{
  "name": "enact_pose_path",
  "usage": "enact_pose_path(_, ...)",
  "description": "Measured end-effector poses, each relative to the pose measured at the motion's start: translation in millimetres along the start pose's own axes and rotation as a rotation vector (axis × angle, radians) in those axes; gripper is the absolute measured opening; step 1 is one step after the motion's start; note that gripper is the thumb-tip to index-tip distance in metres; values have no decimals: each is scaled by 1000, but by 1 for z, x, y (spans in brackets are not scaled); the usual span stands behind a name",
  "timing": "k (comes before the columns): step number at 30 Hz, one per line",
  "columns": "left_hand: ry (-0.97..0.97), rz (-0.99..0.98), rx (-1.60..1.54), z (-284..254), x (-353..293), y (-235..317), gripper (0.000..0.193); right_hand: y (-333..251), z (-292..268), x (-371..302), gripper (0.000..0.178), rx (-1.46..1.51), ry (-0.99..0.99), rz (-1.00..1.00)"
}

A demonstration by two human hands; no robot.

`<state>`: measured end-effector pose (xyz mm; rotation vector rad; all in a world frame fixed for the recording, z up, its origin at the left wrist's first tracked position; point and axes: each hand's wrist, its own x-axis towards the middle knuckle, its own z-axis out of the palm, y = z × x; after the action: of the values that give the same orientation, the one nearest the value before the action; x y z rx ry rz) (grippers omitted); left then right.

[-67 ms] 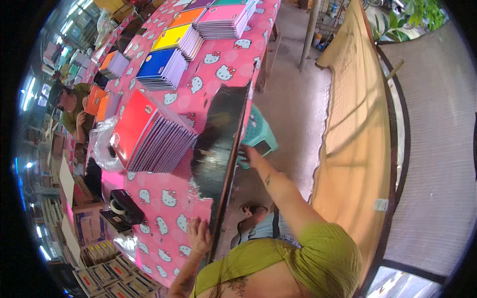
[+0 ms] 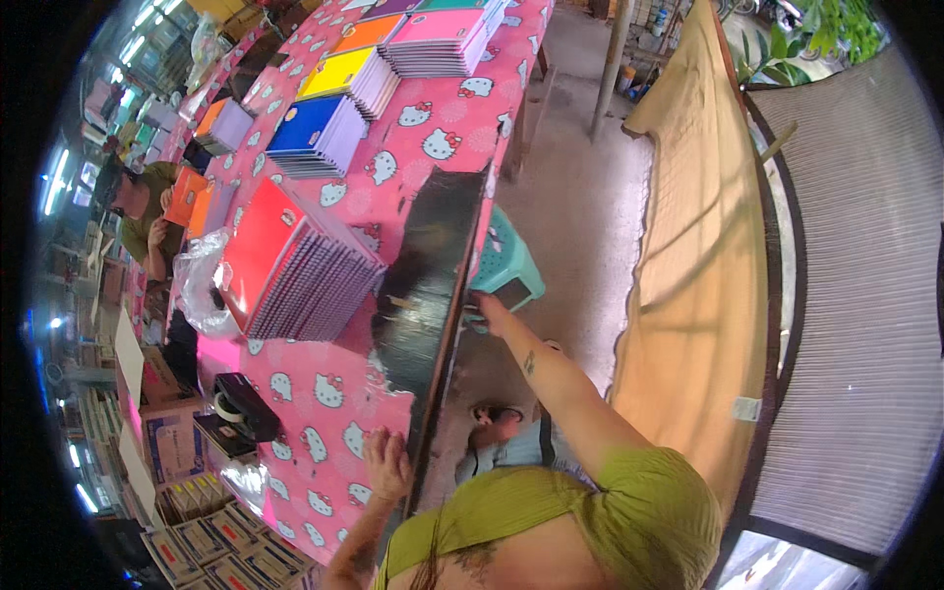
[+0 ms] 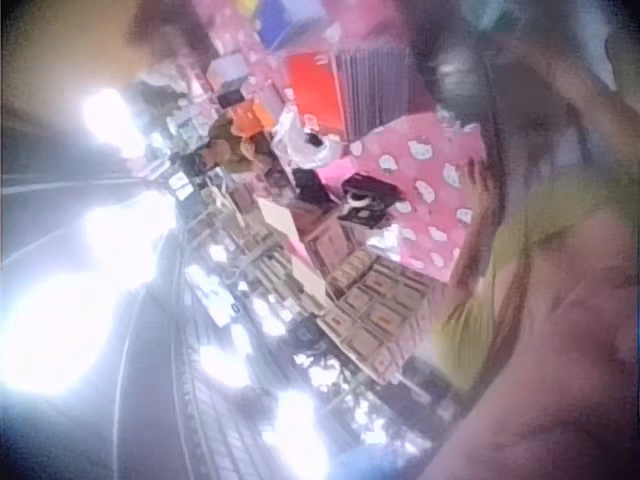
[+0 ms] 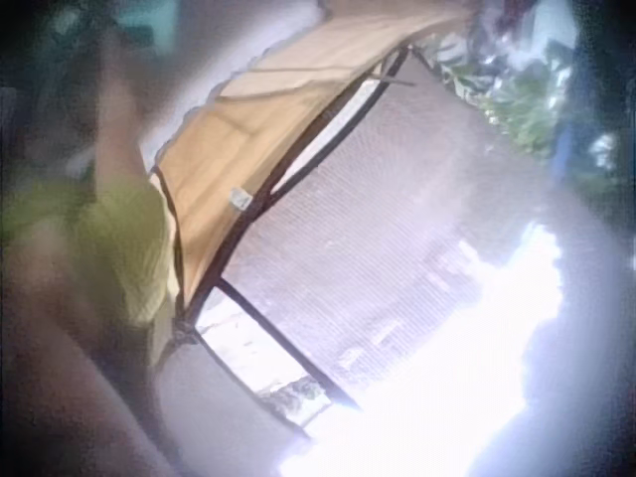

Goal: The person organizes and packs stacks of colored notebooks into plastic sleeves at a workstation. The person uses a pair of shears to trim wire bindings, stacks the notebooks by color, and places them into clear plastic bags.

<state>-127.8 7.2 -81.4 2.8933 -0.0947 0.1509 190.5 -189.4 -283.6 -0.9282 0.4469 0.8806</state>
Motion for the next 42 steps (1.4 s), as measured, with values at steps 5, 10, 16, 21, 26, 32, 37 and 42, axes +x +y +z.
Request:
enact_pose_path(5, -50, -118, 20, 8, -28, -1, 43, -7, -63, -101, 47, -682, -149, 55)
enact_pose_path(10, -14, -71, 122, -6, 11, 12, 40, 25, -263, -106, 27, -524, 213, -6)
enact_pose_path(16, 98, -148, 145, 1, 20, 26, 34, 5, -329, -185, 34, -371, 413, 262)
enact_pose_path(21, 127, -195, 186, 3, 16, 30, 35, 6, -304, -187, 34, -293, 460, 258)
enact_pose_path(26, 143, -214, 147, 6, 15, 27, 38, -1, -278, -169, 44, -325, 390, 243)
enact_pose_path(32, 126, -256, 115, 2, 14, 29, 39, -25, -267, -119, 38, -555, 319, 216)
enact_pose_path(37, 108, -271, 103, 6, 18, 23, 39, -4, -161, -31, 44, -495, 124, 6)
enact_pose_path(42, 96, -305, 137, 9, 4, 28, 38, 58, -44, -60, 58, -1001, 562, -298)
